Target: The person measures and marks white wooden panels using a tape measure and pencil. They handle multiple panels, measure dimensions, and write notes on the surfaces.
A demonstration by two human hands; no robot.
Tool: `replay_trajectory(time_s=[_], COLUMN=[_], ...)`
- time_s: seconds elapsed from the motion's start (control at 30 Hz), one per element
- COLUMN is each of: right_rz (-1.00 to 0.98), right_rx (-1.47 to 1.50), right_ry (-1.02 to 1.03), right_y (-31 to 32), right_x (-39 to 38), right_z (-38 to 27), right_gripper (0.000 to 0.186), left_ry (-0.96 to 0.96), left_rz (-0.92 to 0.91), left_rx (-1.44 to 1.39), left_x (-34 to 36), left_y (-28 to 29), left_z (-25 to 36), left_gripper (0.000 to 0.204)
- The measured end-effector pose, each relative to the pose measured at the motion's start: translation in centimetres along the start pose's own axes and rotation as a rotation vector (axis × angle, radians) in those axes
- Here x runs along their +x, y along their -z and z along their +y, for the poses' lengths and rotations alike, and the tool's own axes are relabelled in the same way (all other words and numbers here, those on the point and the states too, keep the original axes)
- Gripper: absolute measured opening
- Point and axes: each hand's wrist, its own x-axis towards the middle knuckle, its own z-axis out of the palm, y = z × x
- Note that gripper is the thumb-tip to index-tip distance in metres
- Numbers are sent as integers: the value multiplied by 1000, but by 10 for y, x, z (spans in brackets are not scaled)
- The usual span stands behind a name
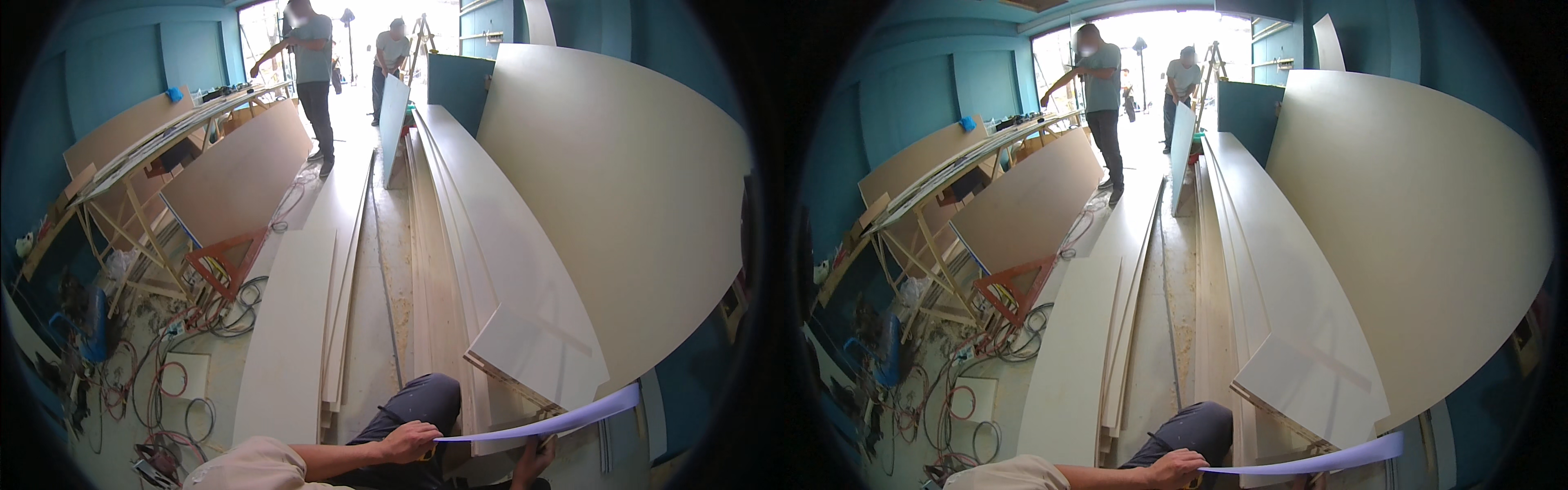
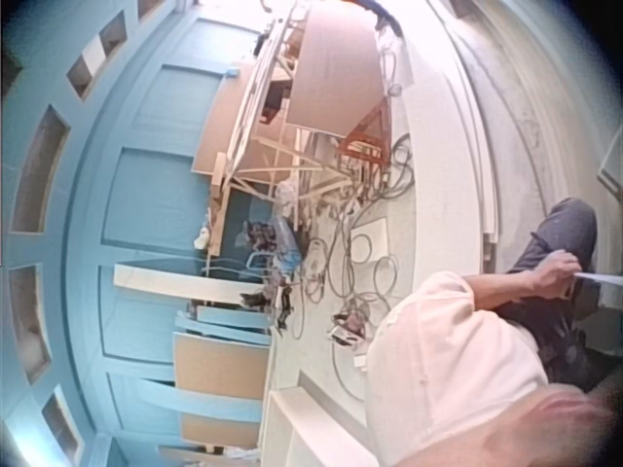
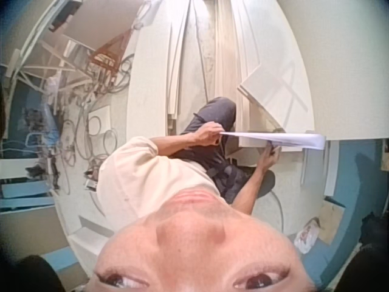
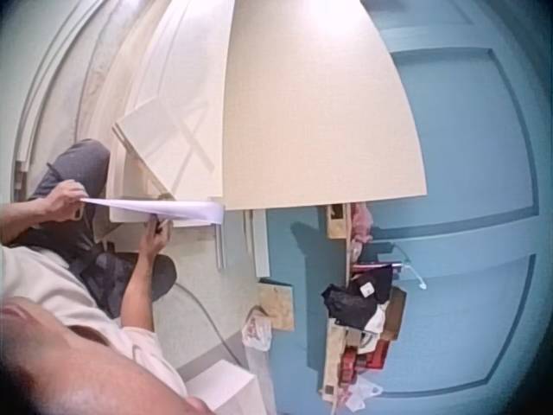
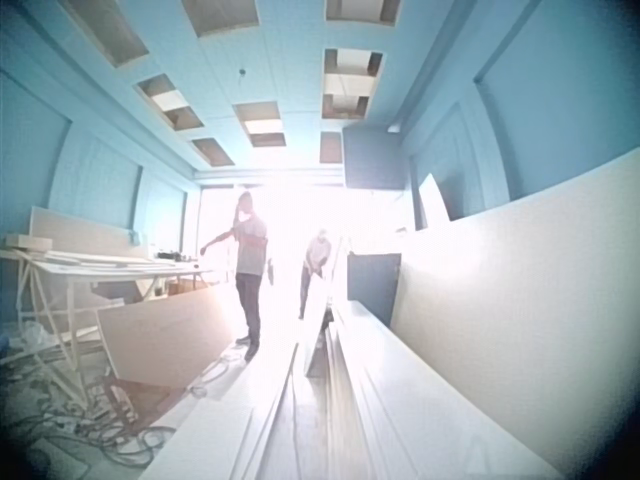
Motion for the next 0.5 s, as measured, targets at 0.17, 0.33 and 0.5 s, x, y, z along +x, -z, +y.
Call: replay_trajectory(time_s=[0.17,0.33,0.5], right_rz=[-4,41,13], right_rx=[-125,-55,-136], right_ry=[29,38,98], right_y=[0,-5,0], right_x=[-4,-5,-3], right_z=[-24,-41,-30], right_gripper=[32,36,37], left_ry=[14,11,8], left_rz=[-16,-28,-20], left_rx=[12,10,12], left_x=[-4,-2,-1], left_y=[-4,-3,-2], left_z=[-4,-2,0], left_gripper=[15,16,17])
